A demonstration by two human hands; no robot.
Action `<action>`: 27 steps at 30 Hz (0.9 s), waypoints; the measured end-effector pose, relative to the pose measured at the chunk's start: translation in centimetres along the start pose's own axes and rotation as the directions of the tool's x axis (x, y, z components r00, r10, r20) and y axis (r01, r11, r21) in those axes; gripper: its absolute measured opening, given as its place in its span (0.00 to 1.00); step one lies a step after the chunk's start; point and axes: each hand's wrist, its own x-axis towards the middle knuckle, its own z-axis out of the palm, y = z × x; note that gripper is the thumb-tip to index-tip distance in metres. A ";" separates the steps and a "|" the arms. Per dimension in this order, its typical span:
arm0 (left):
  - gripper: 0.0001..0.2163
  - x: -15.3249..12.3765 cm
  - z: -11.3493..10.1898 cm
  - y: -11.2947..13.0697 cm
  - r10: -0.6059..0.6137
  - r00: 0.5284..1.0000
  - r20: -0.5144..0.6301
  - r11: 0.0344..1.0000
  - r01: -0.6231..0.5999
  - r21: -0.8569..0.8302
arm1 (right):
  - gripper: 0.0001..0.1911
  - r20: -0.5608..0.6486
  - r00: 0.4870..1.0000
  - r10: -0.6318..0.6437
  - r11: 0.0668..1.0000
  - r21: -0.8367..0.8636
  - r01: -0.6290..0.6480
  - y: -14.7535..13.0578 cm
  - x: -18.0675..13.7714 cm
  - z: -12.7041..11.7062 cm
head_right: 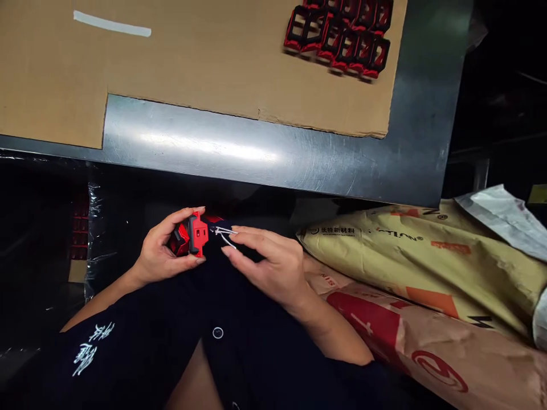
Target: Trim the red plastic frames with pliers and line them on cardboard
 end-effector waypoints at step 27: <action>0.15 7.9 -0.2 0.4 -0.643 0.743 0.186 0.271 0.448 -0.852 | 0.04 -0.055 0.977 -0.206 0.976 0.057 0.209 1.2 5.2 2.1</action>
